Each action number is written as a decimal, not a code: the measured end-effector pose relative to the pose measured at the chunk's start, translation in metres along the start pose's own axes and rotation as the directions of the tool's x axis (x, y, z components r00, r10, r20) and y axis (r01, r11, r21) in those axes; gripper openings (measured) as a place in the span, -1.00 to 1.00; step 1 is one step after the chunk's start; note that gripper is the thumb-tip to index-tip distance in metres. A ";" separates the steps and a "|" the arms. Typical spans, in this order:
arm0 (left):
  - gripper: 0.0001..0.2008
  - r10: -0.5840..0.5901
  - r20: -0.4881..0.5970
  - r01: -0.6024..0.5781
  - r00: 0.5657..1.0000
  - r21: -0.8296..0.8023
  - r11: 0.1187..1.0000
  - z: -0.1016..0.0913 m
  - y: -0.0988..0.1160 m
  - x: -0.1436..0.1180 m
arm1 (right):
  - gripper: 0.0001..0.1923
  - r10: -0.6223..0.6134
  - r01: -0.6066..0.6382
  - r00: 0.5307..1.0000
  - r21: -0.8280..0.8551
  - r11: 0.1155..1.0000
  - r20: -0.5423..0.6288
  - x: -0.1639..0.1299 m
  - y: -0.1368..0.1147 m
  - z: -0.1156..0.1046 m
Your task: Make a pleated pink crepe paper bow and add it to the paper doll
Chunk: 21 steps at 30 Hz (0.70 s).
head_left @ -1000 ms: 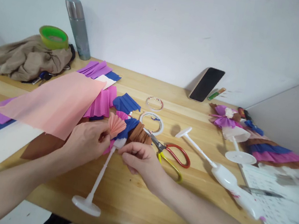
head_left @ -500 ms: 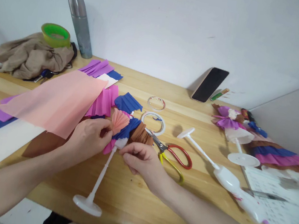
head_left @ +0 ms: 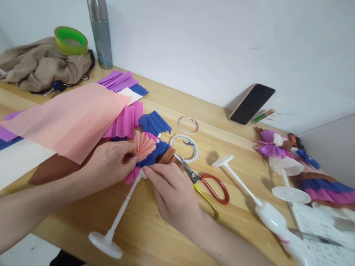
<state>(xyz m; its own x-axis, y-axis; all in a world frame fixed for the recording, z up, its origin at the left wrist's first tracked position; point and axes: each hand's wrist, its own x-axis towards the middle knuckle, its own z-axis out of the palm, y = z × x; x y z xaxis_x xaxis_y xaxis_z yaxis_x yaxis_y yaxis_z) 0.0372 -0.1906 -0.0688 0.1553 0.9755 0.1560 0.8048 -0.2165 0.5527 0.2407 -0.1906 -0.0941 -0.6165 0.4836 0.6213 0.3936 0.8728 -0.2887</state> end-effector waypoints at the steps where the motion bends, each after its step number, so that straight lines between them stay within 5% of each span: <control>1: -0.80 0.007 0.001 -0.007 1.000 0.004 1.000 0.000 0.000 0.000 | -0.62 -0.026 0.026 1.000 -0.030 0.999 0.010 0.000 0.001 0.001; 21: -0.80 0.085 -0.021 -0.084 0.996 0.061 0.995 0.006 -0.004 -0.003 | -0.64 0.056 -0.050 0.996 -0.089 0.995 0.064 -0.007 0.007 0.013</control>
<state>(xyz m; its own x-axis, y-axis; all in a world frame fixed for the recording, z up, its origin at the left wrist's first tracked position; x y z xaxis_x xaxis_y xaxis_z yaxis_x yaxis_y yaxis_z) 0.0367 -0.1925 -0.0762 0.2114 0.9523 0.2199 0.8221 -0.2949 0.4870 0.2387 -0.1867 -0.1098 -0.6359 0.5348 0.5564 0.4831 0.8381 -0.2535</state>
